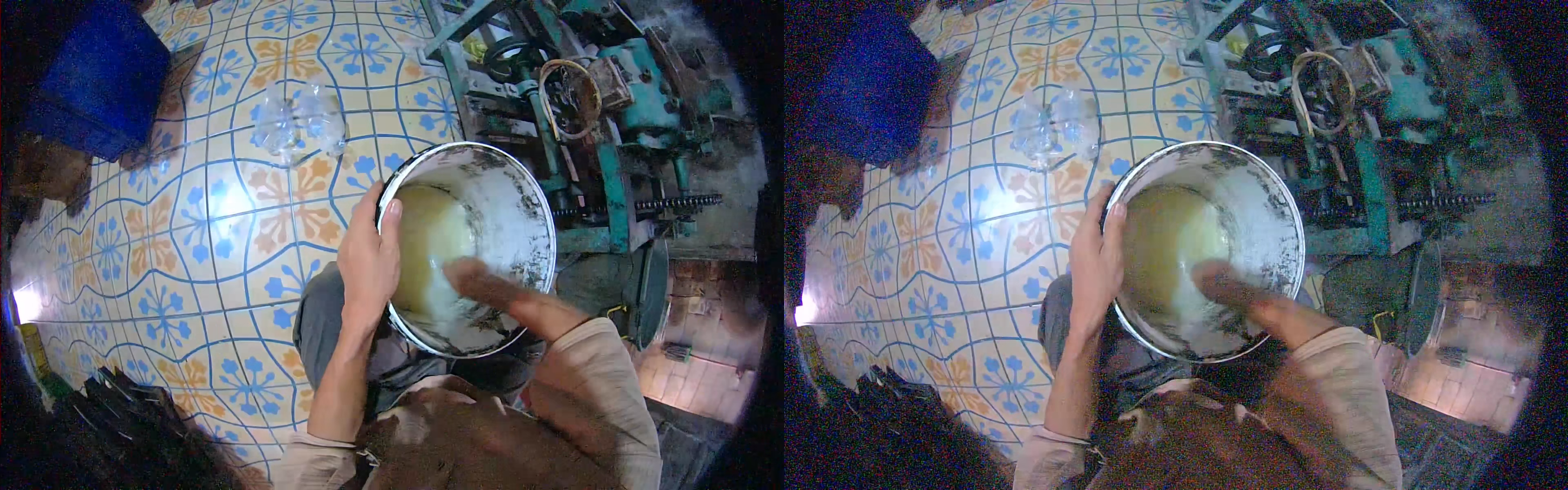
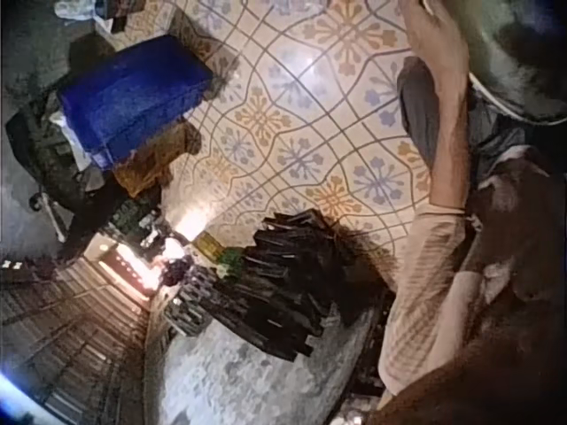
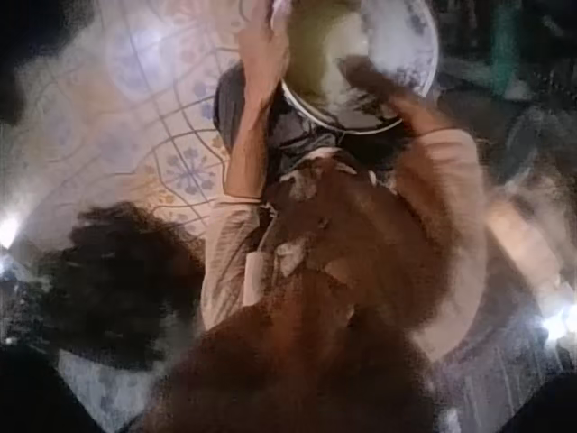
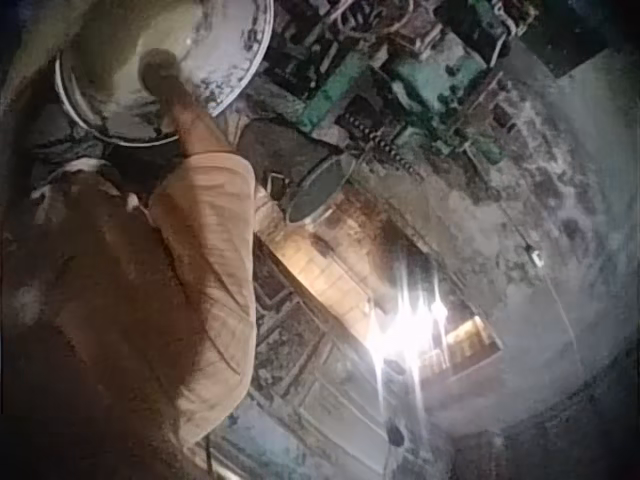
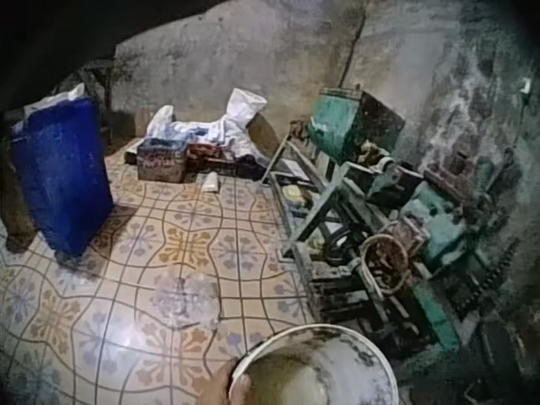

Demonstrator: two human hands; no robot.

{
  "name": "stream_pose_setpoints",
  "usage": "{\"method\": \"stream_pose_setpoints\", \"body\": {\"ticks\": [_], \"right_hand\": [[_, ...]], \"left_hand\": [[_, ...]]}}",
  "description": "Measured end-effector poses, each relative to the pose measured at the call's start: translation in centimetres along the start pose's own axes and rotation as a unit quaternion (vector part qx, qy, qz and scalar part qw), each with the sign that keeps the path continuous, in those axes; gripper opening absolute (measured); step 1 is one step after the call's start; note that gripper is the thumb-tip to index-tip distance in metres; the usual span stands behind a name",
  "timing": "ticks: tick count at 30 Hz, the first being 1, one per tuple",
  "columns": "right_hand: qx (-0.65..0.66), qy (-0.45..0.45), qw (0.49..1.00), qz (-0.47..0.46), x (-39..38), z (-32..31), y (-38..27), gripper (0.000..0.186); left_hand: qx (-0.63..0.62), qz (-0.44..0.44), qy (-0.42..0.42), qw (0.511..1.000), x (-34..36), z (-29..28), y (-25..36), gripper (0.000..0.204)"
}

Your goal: The person cracks several eggs into a bucket containing liquid, adds a bag of white powder and a bag of yellow powder, and mixes the ingredients together by hand. They also add a scoop of water from a larger container during the mixing process.

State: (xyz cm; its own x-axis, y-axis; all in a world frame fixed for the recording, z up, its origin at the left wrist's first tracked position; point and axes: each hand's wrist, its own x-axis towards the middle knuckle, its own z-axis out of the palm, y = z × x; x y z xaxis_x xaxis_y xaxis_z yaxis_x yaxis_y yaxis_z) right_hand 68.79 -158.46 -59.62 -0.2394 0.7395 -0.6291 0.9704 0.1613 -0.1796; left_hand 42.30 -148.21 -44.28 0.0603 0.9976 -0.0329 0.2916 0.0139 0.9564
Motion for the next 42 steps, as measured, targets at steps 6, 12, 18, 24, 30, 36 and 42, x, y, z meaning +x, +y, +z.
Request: {"method": "stream_pose_setpoints", "body": {"ticks": [6, 12, 18, 24, 30, 36, 42], "right_hand": [[-0.061, 0.219, 0.969, 0.093, 9.2, 6.5, -0.5, 0.017], [0.244, 0.349, 0.877, -0.223, 7.7, -1.6, 1.9, 0.017], [-0.101, 0.094, 0.988, -0.07, 0.2, -1.0, -1.6, 0.011], [-0.007, 0.192, 0.979, 0.063, 6.2, -1.7, -2.9, 0.015], [-0.075, 0.049, 0.989, 0.116, 3.7, 0.6, -0.7, 0.022], [-0.103, 0.003, 0.995, -0.001, 4.0, -3.5, -5.0, 0.02], [-0.082, 0.129, 0.986, 0.065, 3.3, -0.9, -1.3, 0.011]], "left_hand": [[-0.017, -0.019, -0.004, 1.0, -0.1, -0.2, 0.8, 0.044], [-0.024, -0.025, 0.0, 0.999, -0.4, -1.1, 0.3, 0.043], [-0.034, -0.019, -0.021, 0.999, 0.1, -0.2, 1.1, 0.044], [-0.006, 0.009, 0.001, 1.0, -0.2, -0.2, 0.3, 0.042], [-0.021, -0.011, 0.002, 1.0, -0.1, -0.3, 1.6, 0.041], [-0.111, -0.031, 0.011, 0.993, -0.2, 0.0, 0.2, 0.042], [-0.022, 0.0, 0.011, 1.0, -0.1, 0.0, 0.2, 0.043]]}}
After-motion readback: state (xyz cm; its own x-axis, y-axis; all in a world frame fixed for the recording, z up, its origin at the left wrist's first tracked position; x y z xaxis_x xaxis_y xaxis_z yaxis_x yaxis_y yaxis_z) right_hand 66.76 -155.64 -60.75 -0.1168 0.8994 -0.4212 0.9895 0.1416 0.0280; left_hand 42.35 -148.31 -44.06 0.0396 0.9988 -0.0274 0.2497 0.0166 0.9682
